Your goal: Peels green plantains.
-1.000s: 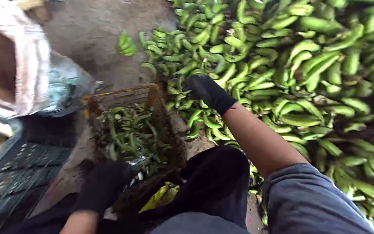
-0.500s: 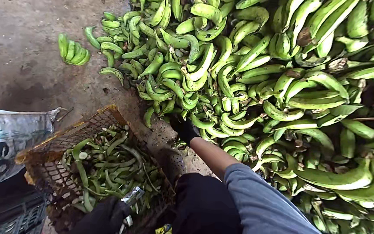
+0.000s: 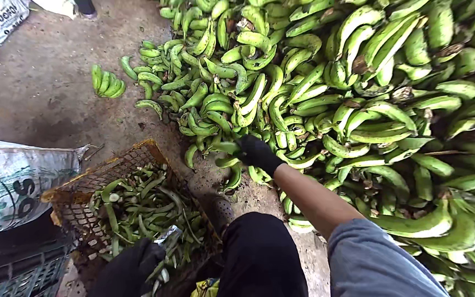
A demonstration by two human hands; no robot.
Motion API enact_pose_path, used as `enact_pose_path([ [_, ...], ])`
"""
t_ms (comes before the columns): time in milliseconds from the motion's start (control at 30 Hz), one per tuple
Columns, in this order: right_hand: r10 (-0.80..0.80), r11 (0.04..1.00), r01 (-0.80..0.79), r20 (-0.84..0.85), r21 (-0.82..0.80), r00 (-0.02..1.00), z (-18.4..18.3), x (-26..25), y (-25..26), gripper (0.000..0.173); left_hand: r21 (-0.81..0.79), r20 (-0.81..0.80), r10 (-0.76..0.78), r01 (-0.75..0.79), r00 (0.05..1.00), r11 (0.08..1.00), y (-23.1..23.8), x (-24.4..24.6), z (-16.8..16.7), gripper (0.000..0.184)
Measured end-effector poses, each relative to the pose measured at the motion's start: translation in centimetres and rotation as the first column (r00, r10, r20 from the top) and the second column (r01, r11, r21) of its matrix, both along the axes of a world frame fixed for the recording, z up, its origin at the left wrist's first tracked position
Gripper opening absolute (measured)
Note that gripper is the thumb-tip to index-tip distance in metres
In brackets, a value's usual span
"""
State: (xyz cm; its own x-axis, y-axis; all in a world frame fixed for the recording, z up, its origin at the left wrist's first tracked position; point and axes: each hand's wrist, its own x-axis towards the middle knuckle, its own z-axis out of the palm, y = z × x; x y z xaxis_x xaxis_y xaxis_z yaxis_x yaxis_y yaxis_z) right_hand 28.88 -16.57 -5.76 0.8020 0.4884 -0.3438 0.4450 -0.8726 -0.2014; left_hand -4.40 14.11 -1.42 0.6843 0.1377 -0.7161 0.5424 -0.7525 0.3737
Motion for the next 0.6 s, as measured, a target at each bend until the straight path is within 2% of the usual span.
enact_pose_path([
  [67, -0.157, 0.974, 0.153, 0.005, 0.169, 0.988, 4.7, -0.5, -0.8, 0.050, -0.020, 0.093, 0.063, -0.062, 0.994, 0.998, 0.0, -0.4, 1.3, 0.046],
  [133, -0.254, 0.878, 0.263, -0.076, 0.399, 0.964, 9.2, -2.0, -1.2, 0.049, -0.100, 0.258, 0.191, -0.170, 0.947, 0.980, -0.4, -1.0, 3.1, 0.057],
  [200, -0.245, 0.748, 0.287, -0.153, 0.598, 0.957, 13.2, -4.3, -0.5, 0.051, -0.222, 0.435, 0.327, -0.252, 0.839, 0.942, -1.2, -1.1, 5.0, 0.071],
  [233, -0.213, 0.695, 0.268, -0.165, 0.668, 0.963, 15.0, -5.5, 0.5, 0.052, -0.224, 0.537, 0.341, -0.260, 0.772, 0.939, -1.7, -0.9, 6.2, 0.077],
  [300, -0.092, 0.577, 0.177, -0.152, 0.798, 0.984, 17.9, -7.9, 2.9, 0.051, -0.108, 0.719, 0.233, -0.226, 0.655, 0.968, -2.9, -0.5, 8.7, 0.082],
  [333, -0.015, 0.508, 0.126, -0.138, 0.852, 0.990, 19.1, -9.1, 4.3, 0.051, -0.022, 0.803, 0.139, -0.205, 0.579, 0.978, -3.3, -0.3, 9.9, 0.080],
  [433, 0.183, 0.407, -0.016, -0.065, 0.913, 0.981, 22.4, -12.5, 8.4, 0.052, 0.185, 0.890, -0.099, -0.153, 0.446, 0.971, -2.6, 0.2, 12.8, 0.078],
  [500, 0.258, 0.308, -0.013, -0.070, 0.951, 0.964, 23.6, -14.9, 10.7, 0.048, 0.261, 0.875, -0.182, -0.120, 0.450, 0.958, -1.5, -0.1, 13.8, 0.078],
  [600, 0.344, 0.174, 0.136, -0.190, 0.975, 0.920, 23.2, -17.9, 13.2, 0.045, 0.424, 0.818, -0.316, -0.133, 0.481, 0.896, -0.5, -1.7, 13.3, 0.080],
])
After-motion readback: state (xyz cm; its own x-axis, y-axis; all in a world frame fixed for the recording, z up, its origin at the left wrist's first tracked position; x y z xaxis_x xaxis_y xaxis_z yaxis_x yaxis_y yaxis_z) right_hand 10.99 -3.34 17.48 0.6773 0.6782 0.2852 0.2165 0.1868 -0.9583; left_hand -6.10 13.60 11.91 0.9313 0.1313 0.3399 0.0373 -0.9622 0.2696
